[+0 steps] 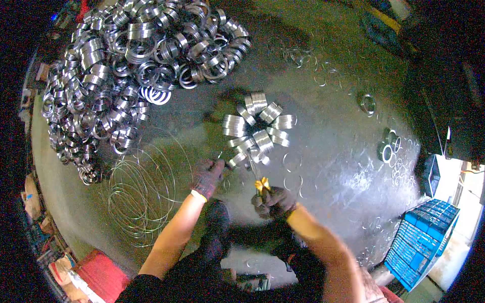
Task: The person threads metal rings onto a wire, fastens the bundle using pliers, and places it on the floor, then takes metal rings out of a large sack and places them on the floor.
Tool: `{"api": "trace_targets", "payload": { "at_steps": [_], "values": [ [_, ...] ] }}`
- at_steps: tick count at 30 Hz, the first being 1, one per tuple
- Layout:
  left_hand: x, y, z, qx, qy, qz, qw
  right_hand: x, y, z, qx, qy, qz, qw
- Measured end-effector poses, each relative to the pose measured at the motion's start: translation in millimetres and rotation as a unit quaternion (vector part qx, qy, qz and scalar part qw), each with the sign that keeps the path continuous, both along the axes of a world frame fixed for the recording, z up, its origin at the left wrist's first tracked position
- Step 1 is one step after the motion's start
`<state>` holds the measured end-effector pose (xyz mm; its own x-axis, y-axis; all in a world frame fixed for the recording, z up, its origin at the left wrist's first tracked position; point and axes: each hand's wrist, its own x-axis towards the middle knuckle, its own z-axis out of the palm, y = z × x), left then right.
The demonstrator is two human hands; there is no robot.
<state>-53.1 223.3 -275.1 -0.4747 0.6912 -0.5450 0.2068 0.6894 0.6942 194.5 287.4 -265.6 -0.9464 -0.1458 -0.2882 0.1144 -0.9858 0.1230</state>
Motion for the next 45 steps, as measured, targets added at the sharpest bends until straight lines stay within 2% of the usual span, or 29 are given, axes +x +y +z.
{"api": "trace_targets", "payload": {
  "at_steps": [2,6,8,10,11,12,13,14,16,17,18,20,22,24,25,26,28,29,30,32,34,35,36,37,38,40,42,43,45],
  "values": [
    [5.9,-5.1,-13.0,0.027,-0.123,0.094,0.988,-19.6,-25.3,-11.5,-0.075,-0.035,-0.093,0.992],
    [3.3,-5.3,3.1,-0.025,-0.085,0.052,0.995,-38.0,-35.4,-6.1,-0.01,-0.065,-0.134,0.989],
    [7.9,-5.2,5.0,0.007,-0.127,0.105,0.986,-33.0,-25.3,16.5,0.286,-0.201,0.026,0.937],
    [8.1,-8.4,-15.5,0.008,-0.152,0.126,0.98,-12.9,-20.5,12.0,0.329,-0.204,0.05,0.921],
    [7.7,-7.8,-16.4,0.001,-0.175,0.144,0.974,-9.3,-17.4,15.3,0.526,-0.221,0.22,0.792],
    [7.3,-7.9,-17.3,0.002,-0.176,0.146,0.973,-5.8,-15.2,19.1,0.678,-0.218,0.371,0.596],
    [7.5,-7.7,-18.0,0.012,-0.17,0.128,0.977,-0.8,-16.5,24.3,0.713,-0.248,0.403,0.517],
    [7.6,-5.6,-15.5,0.022,-0.163,0.111,0.98,-1.9,-16.5,27.8,0.714,-0.248,0.404,0.515],
    [8.6,-5.0,-14.2,0.055,-0.08,0.058,0.994,-10.6,-12.4,33.2,0.808,-0.44,0.235,0.315],
    [8.9,-3.7,-11.0,0.085,0.006,0.003,0.996,-19.2,-2.3,35.9,0.796,-0.483,0.153,0.332],
    [8.2,-1.6,-6.2,0.092,0.011,0.009,0.996,-29.0,6.9,37.4,0.802,-0.477,0.147,0.327],
    [5.7,4.8,10.3,0.088,0.172,-0.123,0.974,-51.2,23.4,38.8,0.833,-0.448,0.125,0.301],
    [8.8,19.6,30.6,0.147,0.167,-0.06,0.973,-68.3,31.4,29.7,0.843,-0.423,0.128,0.308],
    [6.4,25.4,28.6,0.079,0.044,-0.126,0.988,-81.4,38.7,14.2,0.748,-0.487,0.218,0.394],
    [6.7,28.0,30.4,-0.009,0.027,-0.145,0.989,-75.6,38.6,2.7,0.771,-0.456,0.177,0.407],
    [6.0,27.2,17.4,-0.007,0.029,-0.14,0.99,-73.0,41.0,10.4,0.775,-0.452,0.176,0.405],
    [6.0,26.2,-19.9,-0.029,-0.02,-0.196,0.98,-68.2,48.1,33.2,0.685,-0.459,0.133,0.55],
    [7.3,25.4,8.6,-0.015,-0.044,-0.162,0.986,-58.8,45.5,26.9,0.561,-0.46,-0.01,0.689],
    [7.4,25.6,30.4,-0.011,-0.042,-0.156,0.987,-36.8,47.0,4.1,0.722,-0.422,0.044,0.546],
    [3.4,23.4,67.0,0.035,-0.094,-0.214,0.972,-50.3,47.8,94.2,0.643,-0.446,0.008,0.623],
    [5.1,12.8,97.0,0.125,-0.03,-0.32,0.939,-29.3,43.3,113.7,0.764,-0.374,0.057,0.523],
    [6.4,10.3,125.0,0.199,-0.069,-0.282,0.936,-19.3,36.1,125.7,0.773,-0.37,0.1,0.505],
    [4.1,-2.7,123.9,0.297,0.207,-0.481,0.799,-10.7,29.9,139.9,0.78,-0.369,0.142,0.486],
    [12.3,-9.4,127.4,0.241,0.036,-0.402,0.883,-5.8,27.8,159.7,0.78,-0.373,0.141,0.482],
    [17.5,-12.5,140.7,0.174,-0.136,-0.307,0.926,-1.4,25.3,180.4,0.785,-0.344,0.188,0.48],
    [17.9,-12.1,166.1,0.057,-0.22,-0.348,0.909,9.5,20.0,189.5,0.787,-0.317,0.232,0.475],
    [22.8,-14.9,178.9,0.124,-0.222,-0.292,0.922,25.0,10.0,187.6,0.703,-0.347,0.247,0.569],
    [26.9,-19.5,165.4,0.085,-0.239,-0.326,0.911,29.2,10.2,186.0,0.7,-0.351,0.249,0.57],
    [23.3,-12.8,157.3,-0.013,-0.295,-0.349,0.89,31.8,23.5,177.7,0.83,-0.185,0.277,0.447]
  ]
}}
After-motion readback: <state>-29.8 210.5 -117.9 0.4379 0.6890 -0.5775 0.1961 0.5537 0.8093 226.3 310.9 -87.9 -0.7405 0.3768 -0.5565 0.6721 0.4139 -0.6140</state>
